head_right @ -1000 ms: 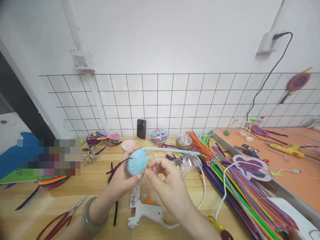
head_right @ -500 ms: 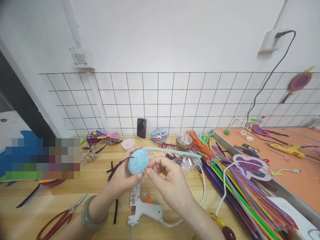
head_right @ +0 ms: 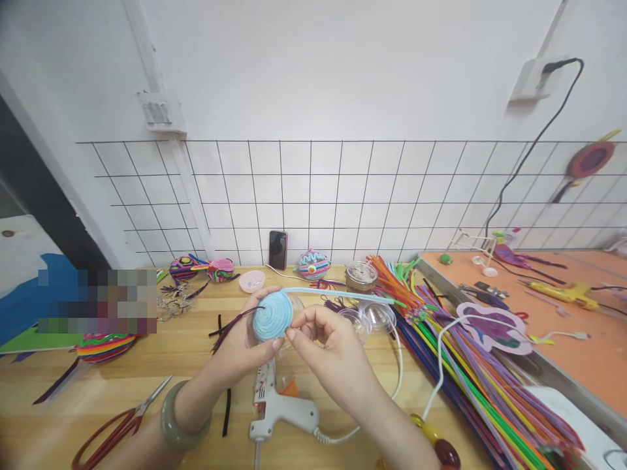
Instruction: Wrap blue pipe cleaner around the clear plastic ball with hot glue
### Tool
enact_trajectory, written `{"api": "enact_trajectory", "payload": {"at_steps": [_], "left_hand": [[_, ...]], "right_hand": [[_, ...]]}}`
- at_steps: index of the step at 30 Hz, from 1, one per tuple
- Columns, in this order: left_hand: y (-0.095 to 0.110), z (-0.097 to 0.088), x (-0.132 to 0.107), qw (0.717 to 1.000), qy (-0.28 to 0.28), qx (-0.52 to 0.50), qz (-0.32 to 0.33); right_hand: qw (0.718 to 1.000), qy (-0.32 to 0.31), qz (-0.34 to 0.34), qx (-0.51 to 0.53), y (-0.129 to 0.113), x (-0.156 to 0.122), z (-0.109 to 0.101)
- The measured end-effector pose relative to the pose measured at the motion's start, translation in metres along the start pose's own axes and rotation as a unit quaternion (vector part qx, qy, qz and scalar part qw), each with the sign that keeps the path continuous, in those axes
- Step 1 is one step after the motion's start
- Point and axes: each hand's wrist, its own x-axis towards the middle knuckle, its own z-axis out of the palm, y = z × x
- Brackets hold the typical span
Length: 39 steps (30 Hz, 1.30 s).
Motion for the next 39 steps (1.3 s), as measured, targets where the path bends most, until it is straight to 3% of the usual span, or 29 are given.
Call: {"api": "enact_trajectory", "payload": {"at_steps": [7, 20, 30, 39], "left_hand": [[-0.0024, -0.0014, -0.0019, 0.999, -0.022, -0.030, 0.016], [-0.0024, 0.0032, 0.0023, 0.999, 0.032, -0.004, -0.012], [-0.0015, 0.0020, 0.0020, 0.999, 0.041, 0.006, -0.022], [0.0039, 0.0033, 0.0031, 0.998, 0.045, 0.024, -0.025]], "right_hand": [[1.000, -0.002, 0.012, 0.004, 0.0008, -0.0008, 0.0000], [1.000, 0.002, -0.001, -0.018, 0.0033, -0.0004, 0.0031], [0.999, -0.033, 0.010, 0.024, -0.0033, 0.0029, -0.0064], [1.000, -0.018, 0.018, 0.008, 0.0011, 0.0034, -0.0026]]}}
